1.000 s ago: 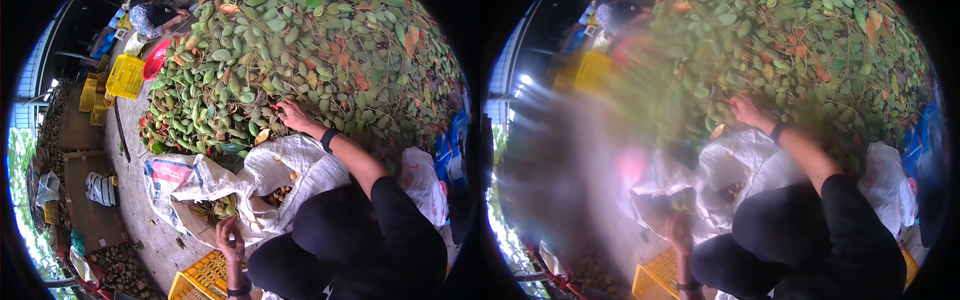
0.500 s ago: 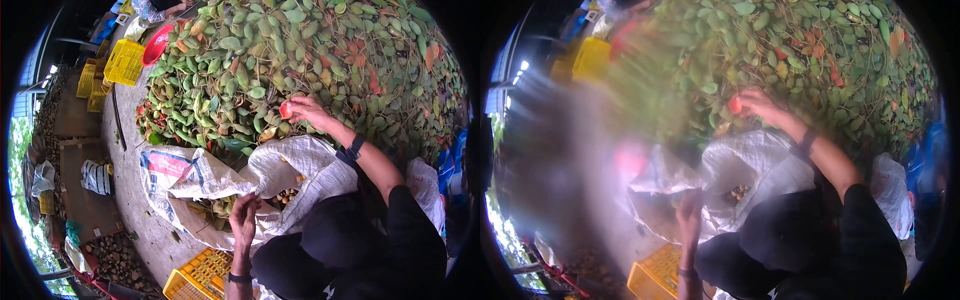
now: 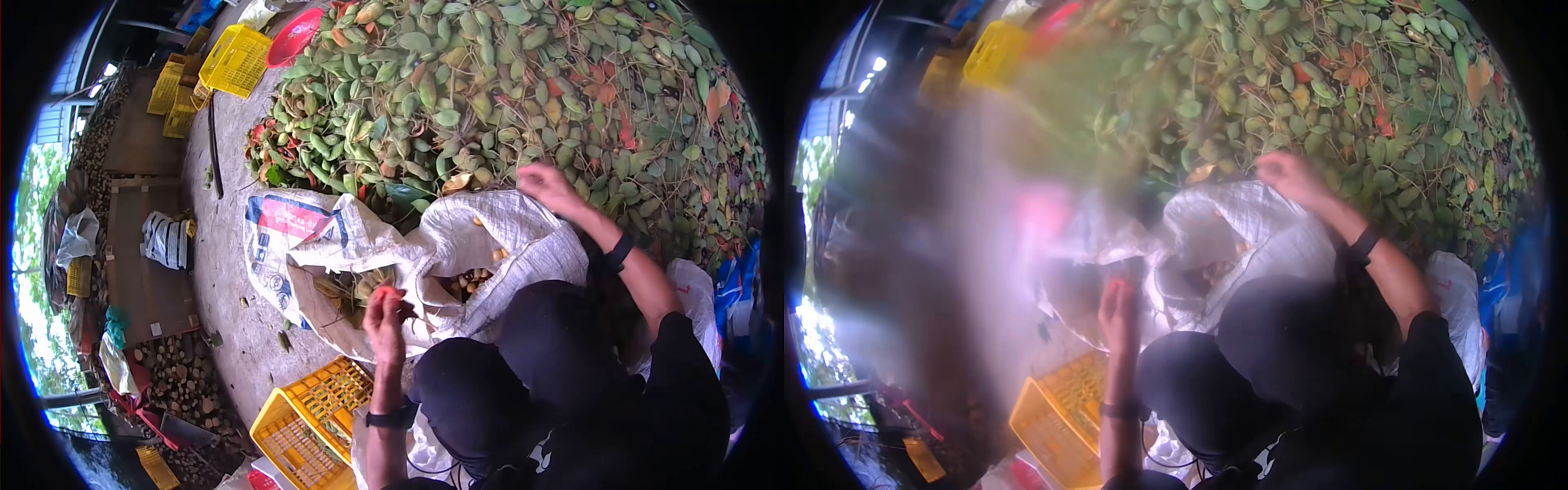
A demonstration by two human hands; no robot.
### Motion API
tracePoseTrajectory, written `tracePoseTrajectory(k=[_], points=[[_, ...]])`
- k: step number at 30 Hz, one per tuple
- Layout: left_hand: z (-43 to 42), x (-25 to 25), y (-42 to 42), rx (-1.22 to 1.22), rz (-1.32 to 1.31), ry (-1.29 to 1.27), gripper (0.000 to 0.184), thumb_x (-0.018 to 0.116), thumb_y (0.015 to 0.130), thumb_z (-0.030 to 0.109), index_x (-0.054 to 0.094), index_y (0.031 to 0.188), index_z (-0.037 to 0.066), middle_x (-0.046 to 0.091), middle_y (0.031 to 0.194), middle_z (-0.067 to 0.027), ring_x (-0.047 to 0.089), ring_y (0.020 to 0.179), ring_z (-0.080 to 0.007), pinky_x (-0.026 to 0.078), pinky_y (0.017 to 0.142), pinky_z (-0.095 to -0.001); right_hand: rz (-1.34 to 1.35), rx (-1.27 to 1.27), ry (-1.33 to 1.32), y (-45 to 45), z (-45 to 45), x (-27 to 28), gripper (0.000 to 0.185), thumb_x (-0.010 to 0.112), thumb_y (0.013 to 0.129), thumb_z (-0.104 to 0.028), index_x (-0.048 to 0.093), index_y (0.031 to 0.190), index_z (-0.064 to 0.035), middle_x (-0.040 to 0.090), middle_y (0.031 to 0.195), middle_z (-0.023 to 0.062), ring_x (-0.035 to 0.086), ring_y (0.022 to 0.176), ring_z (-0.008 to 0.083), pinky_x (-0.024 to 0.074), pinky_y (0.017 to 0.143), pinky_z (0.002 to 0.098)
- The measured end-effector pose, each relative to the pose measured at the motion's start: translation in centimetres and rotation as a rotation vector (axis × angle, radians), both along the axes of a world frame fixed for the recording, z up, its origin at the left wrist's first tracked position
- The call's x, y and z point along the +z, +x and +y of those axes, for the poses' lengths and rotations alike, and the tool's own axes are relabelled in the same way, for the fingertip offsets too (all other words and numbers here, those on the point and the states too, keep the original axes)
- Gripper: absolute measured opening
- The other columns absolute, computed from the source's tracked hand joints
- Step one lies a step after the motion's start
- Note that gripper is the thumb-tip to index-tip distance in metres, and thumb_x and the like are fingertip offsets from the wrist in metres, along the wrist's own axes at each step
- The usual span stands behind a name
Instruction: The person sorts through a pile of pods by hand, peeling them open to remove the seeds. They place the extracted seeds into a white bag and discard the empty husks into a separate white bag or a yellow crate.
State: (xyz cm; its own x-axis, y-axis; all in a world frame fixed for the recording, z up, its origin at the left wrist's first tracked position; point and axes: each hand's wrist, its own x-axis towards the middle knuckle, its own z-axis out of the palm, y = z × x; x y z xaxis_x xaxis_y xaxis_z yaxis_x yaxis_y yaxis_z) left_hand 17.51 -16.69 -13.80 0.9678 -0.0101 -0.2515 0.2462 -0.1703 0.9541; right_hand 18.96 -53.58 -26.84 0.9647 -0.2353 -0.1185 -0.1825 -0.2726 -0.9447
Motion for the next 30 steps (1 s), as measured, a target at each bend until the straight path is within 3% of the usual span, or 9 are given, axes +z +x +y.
tracePoseTrajectory(k=[3, 5, 7, 8, 11, 13, 17, 23, 30], points=[[8.6, -3.4, 1.5, 0.061, -0.004, 0.123, 0.039, 0.06, 0.088, 0.009, 0.048, 0.124, 0.002, 0.057, 0.102, -0.0116, 0.061, 0.083, -0.0181, 0.054, 0.067, -0.0319, 0.064, -0.296, -0.472, -1.5, -5.7, -2.9, 0.039, 0.061, 0.082, -0.024, 0.057, 0.115, -0.0046, 0.057, 0.115, 0.0172, 0.057, 0.102, 0.0329, 0.0446, 0.089, 0.0399], [12.2, -5.5, 3.4, 0.022, 0.158, 0.668, 0.057, 0.065, 0.082, 0.008, 0.04, 0.133, 0.002, 0.049, 0.113, -0.017, 0.057, 0.101, -0.0251, 0.051, 0.078, -0.0333, 0.016, -0.373, -0.859, -3.8, -8.6, -5.7, 0.047, 0.062, 0.08, -0.029, 0.053, 0.12, -0.0062, 0.048, 0.124, 0.0196, 0.049, 0.111, 0.0381, 0.0411, 0.092, 0.0447], [18.8, -11.8, 3.7, -0.083, -0.046, 0.508, 0.069, 0.068, 0.076, 0.008, 0.035, 0.136, 0.002, 0.042, 0.119, -0.0196, 0.051, 0.106, -0.0276, 0.047, 0.083, -0.0325, 0.236, -0.296, -0.952, -7.1, -9.0, -5.3, 0.054, 0.06, 0.081, -0.037, 0.049, 0.125, -0.0081, 0.042, 0.13, 0.0204, 0.044, 0.116, 0.0394, 0.0384, 0.094, 0.0475], [12.9, -6.3, 2.5, -0.187, -0.099, 0.802, 0.068, 0.068, 0.075, 0.006, 0.037, 0.135, 0.002, 0.043, 0.117, -0.0175, 0.052, 0.1, -0.025, 0.046, 0.082, -0.0325, 0.205, -0.304, -1.007, -8.3, -9.2, -6.6, 0.058, 0.06, 0.08, -0.042, 0.047, 0.127, -0.0098, 0.042, 0.13, 0.0197, 0.043, 0.117, 0.0387, 0.0384, 0.094, 0.0488], [9.7, -8.7, 0.2, -0.334, -0.038, 0.528, 0.059, 0.068, 0.079, 0.014, 0.042, 0.13, 0.001, 0.047, 0.113, -0.0152, 0.049, 0.102, -0.025, 0.045, 0.084, -0.0361, 0.282, -0.352, -0.878, -10.1, -7.1, -5.1, 0.056, 0.061, 0.079, -0.042, 0.049, 0.125, -0.0113, 0.048, 0.126, 0.0179, 0.046, 0.115, 0.0387, 0.0385, 0.095, 0.048], [7.8, -12.2, -1.1, -0.558, -0.236, 0.791, 0.057, 0.067, 0.082, 0.018, 0.043, 0.13, 0.003, 0.045, 0.117, -0.0169, 0.049, 0.106, -0.0273, 0.043, 0.086, -0.0371, 0.367, -0.306, -0.532, -10.3, -6.9, -4.3, 0.06, 0.063, 0.076, -0.042, 0.048, 0.128, -0.0154, 0.048, 0.127, 0.0189, 0.044, 0.119, 0.0374, 0.0367, 0.098, 0.0461], [2.9, -7.7, -3.6, -0.301, 0.021, 0.485, 0.056, 0.068, 0.082, 0.02, 0.044, 0.131, 0.008, 0.041, 0.121, -0.0156, 0.047, 0.108, -0.0278, 0.041, 0.089, -0.0373, 0.532, -0.158, -0.353, -9.2, -7.9, -2.9, 0.053, 0.067, 0.073, -0.032, 0.054, 0.118, -0.0084, 0.056, 0.114, 0.0192, 0.058, 0.096, 0.0377, 0.0468, 0.082, 0.0448], [6.2, -8.9, -2.7, -0.416, -0.038, 0.608, 0.053, 0.07, 0.08, 0.018, 0.048, 0.127, 0.006, 0.047, 0.11, -0.0115, 0.049, 0.101, -0.0228, 0.043, 0.085, -0.0356, 0.023, -0.569, -0.706, -4.8, -9.7, -3.0, 0.056, 0.067, 0.071, -0.038, 0.052, 0.118, -0.011, 0.048, 0.123, 0.014, 0.045, 0.114, 0.0334, 0.0413, 0.093, 0.041], [9.3, -12.2, -1.5, -0.292, -0.18, 0.685, 0.042, 0.066, 0.08, 0.014, 0.054, 0.119, 0.006, 0.051, 0.113, -0.0183, 0.052, 0.107, -0.0314, 0.044, 0.09, -0.039, 0.222, -0.157, -0.688, -1.2, -14.5, -3.1, 0.053, 0.076, 0.067, -0.034, 0.06, 0.112, -0.0106, 0.053, 0.119, 0.0103, 0.048, 0.113, 0.0264, 0.0348, 0.1, 0.0374]])
